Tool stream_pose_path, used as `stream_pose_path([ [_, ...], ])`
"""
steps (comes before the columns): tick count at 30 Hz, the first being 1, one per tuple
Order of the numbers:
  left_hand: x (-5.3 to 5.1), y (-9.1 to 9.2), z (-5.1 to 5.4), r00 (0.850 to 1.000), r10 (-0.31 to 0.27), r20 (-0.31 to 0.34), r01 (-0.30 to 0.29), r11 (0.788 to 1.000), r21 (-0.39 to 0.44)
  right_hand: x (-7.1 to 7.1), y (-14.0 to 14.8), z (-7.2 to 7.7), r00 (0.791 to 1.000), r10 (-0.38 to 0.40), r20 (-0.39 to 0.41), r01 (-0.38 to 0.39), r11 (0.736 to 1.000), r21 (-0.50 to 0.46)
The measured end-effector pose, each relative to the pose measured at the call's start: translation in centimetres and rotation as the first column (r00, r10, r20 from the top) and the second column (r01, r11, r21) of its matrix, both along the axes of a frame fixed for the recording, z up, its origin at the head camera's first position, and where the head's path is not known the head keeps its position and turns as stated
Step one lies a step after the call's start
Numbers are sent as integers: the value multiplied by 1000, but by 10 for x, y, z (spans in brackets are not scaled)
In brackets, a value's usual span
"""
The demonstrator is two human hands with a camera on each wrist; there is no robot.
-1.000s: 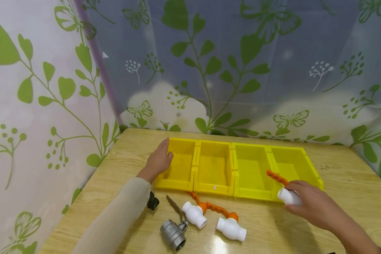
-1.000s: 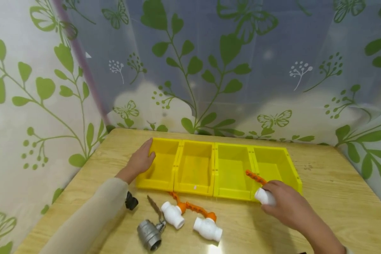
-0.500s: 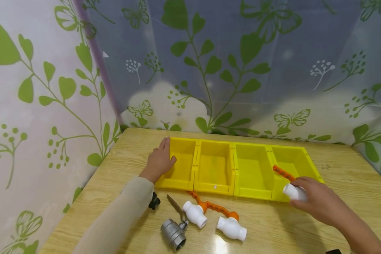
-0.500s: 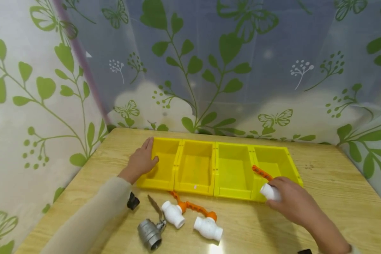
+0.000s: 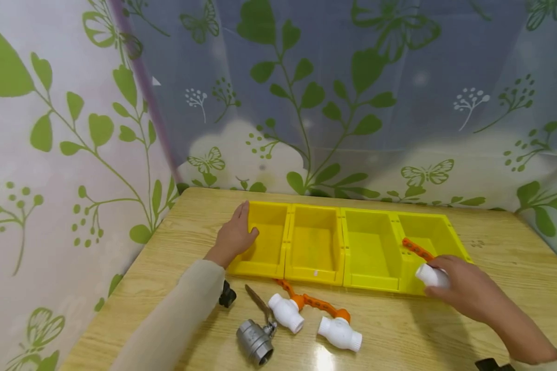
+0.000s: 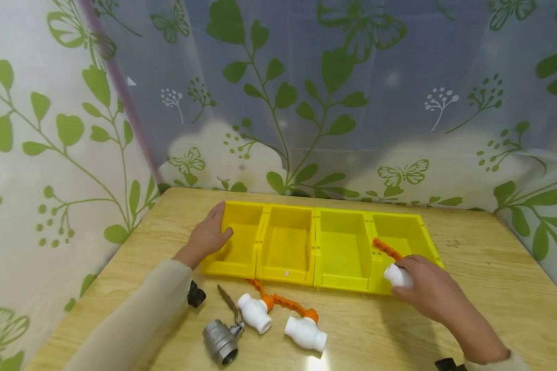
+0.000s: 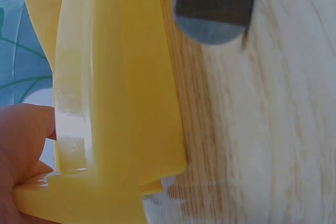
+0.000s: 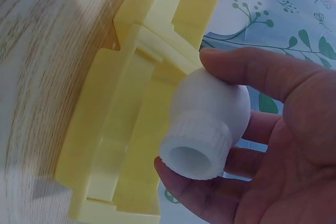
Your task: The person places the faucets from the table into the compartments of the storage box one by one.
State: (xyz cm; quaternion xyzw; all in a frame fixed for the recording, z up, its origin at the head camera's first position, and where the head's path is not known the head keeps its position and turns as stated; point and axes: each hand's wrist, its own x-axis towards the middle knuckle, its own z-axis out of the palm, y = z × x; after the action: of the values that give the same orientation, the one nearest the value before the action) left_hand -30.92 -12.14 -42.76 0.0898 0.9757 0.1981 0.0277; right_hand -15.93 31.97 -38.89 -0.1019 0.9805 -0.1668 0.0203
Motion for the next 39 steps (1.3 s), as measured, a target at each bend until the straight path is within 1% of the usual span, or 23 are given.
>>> stream_pose_path([
  [5, -2, -1, 2, 1000, -15, -13, 15, 1000, -6, -3, 2, 0, 1000, -2, 6, 2, 1000, -9],
  [9, -3, -3, 3, 1000, -14, -2, 14, 1000, -24, -2, 1, 0, 1000, -6, 6, 7, 999, -34],
  [13, -4, -6, 0, 1000, -14, 9, 14, 999, -34, 0, 1, 1, 1000, -26, 14, 27, 999, -43],
  [15, -4, -7, -3, 1000, -18, 19, 19, 1000, -25, 0, 2, 2, 999, -35, 28, 36, 999, -40],
  [16, -4, -7, -4, 1000, -21, 19, 21, 1000, -20, 0, 3, 3, 999, -35, 21, 36, 999, -33],
  [20, -3, -8, -9, 1000, -10, 16, 10, 1000, -1, -5, 7, 5, 999, -23, 25, 24, 999, -26],
  [23, -1, -8, -11, 1000, -3, 15, 3, 1000, 17, -7, 9, 4, 1000, -23, 20, 23, 1000, -19],
  [26, 0, -9, -11, 1000, 0, 13, 0, 1000, 24, -10, 11, 2, 999, -23, 24, 24, 1000, -17],
  [31, -1, -7, -9, 1000, 17, -13, -16, 999, 48, -16, 14, 1, 1000, -16, 22, 17, 1000, -21],
  [33, -2, -6, -8, 1000, 18, -8, -18, 998, 61, -17, 15, 2, 999, -22, 32, 23, 1000, -20],
  [36, -3, -4, -9, 1000, 10, 5, -10, 998, 54, -16, 17, 2, 998, -34, 61, 35, 999, -17],
  [39, -4, -2, -9, 1000, 8, -3, -7, 999, 42, -16, 17, 2, 997, -40, 69, 41, 999, -18],
])
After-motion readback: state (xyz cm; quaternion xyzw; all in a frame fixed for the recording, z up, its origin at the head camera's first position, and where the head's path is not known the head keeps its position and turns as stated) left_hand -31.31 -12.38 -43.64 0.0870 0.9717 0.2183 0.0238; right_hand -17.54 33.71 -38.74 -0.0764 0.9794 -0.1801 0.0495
